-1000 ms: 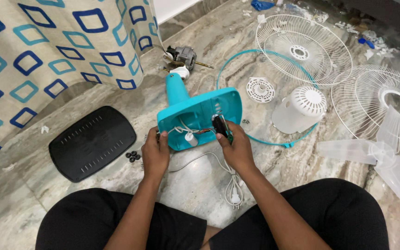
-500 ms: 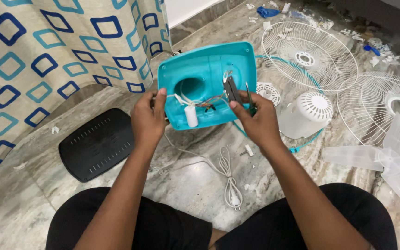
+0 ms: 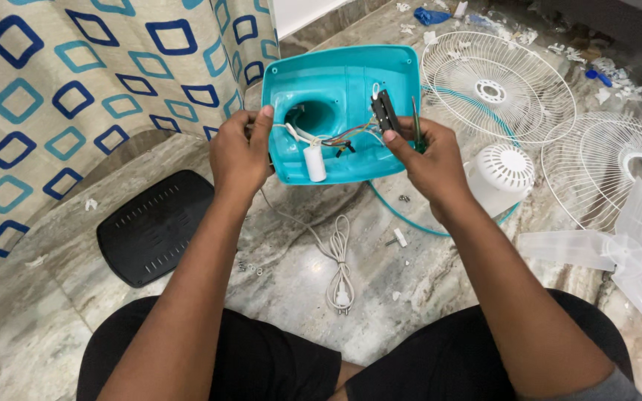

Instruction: The person disassembles a teal fan base, removes the black cover, and uses a screwdriver to adjust internal wiring and components. They manipulate wires and a switch inside the base, then reposition the cover and continue working on the internal parts.

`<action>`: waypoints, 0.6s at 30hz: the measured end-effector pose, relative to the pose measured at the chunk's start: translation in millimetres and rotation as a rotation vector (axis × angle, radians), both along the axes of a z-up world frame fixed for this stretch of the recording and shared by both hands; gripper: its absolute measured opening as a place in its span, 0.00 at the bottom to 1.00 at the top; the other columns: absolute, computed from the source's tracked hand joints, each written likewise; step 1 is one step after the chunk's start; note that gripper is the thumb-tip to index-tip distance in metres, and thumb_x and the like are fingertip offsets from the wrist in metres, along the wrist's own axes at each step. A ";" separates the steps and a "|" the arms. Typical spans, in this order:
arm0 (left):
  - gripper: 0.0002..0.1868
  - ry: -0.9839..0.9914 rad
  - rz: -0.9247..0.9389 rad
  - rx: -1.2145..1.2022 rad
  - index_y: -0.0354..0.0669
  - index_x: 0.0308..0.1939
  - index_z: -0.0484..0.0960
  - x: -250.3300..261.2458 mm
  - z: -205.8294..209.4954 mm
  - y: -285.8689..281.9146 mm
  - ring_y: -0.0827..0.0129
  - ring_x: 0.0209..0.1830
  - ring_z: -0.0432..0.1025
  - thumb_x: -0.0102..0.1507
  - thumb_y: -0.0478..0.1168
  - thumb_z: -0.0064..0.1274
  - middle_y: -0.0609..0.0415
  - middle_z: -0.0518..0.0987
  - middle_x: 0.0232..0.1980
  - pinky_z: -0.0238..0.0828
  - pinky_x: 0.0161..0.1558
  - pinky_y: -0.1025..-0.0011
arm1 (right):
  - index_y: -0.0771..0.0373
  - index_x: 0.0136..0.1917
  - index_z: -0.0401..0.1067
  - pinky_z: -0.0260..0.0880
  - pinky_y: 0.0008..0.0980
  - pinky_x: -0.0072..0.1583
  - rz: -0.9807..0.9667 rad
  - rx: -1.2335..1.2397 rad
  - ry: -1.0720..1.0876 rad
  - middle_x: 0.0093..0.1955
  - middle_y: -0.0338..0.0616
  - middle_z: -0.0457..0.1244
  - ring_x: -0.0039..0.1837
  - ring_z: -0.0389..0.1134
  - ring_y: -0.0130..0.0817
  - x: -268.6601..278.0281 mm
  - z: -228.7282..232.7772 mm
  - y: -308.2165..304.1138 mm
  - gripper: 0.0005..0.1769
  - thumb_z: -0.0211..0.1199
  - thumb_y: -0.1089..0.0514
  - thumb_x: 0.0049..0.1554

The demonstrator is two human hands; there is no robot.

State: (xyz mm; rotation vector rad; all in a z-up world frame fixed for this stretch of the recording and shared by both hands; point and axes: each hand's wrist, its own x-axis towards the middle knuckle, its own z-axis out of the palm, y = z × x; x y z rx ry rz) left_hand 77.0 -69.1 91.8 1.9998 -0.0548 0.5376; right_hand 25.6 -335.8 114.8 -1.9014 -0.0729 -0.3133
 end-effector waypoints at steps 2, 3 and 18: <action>0.24 0.135 -0.037 -0.083 0.36 0.44 0.84 -9.3 -1.1 -2.2 0.60 0.26 0.81 0.68 0.56 0.50 0.48 0.83 0.29 0.74 0.28 0.65 | 0.65 0.59 0.78 0.66 0.25 0.54 -0.020 0.003 0.020 0.49 0.35 0.70 0.50 0.66 0.20 -4.5 -3.3 3.4 0.19 0.68 0.51 0.60; 0.24 0.203 -0.055 -0.123 0.35 0.46 0.82 -15.0 -3.2 -2.4 0.59 0.24 0.81 0.68 0.55 0.49 0.48 0.83 0.29 0.74 0.26 0.66 | 0.64 0.59 0.78 0.65 0.25 0.54 -0.028 0.005 0.031 0.48 0.35 0.70 0.50 0.65 0.20 -6.5 -5.7 5.4 0.19 0.68 0.51 0.60; 0.24 0.333 -0.303 -0.310 0.35 0.60 0.70 -65.5 -111.5 6.9 0.63 0.39 0.82 0.69 0.51 0.47 0.45 0.82 0.42 0.81 0.30 0.66 | 0.62 0.67 0.71 0.68 0.29 0.56 -0.048 0.038 0.204 0.54 0.41 0.70 0.54 0.68 0.25 -35.1 -92.3 7.3 0.24 0.65 0.60 0.57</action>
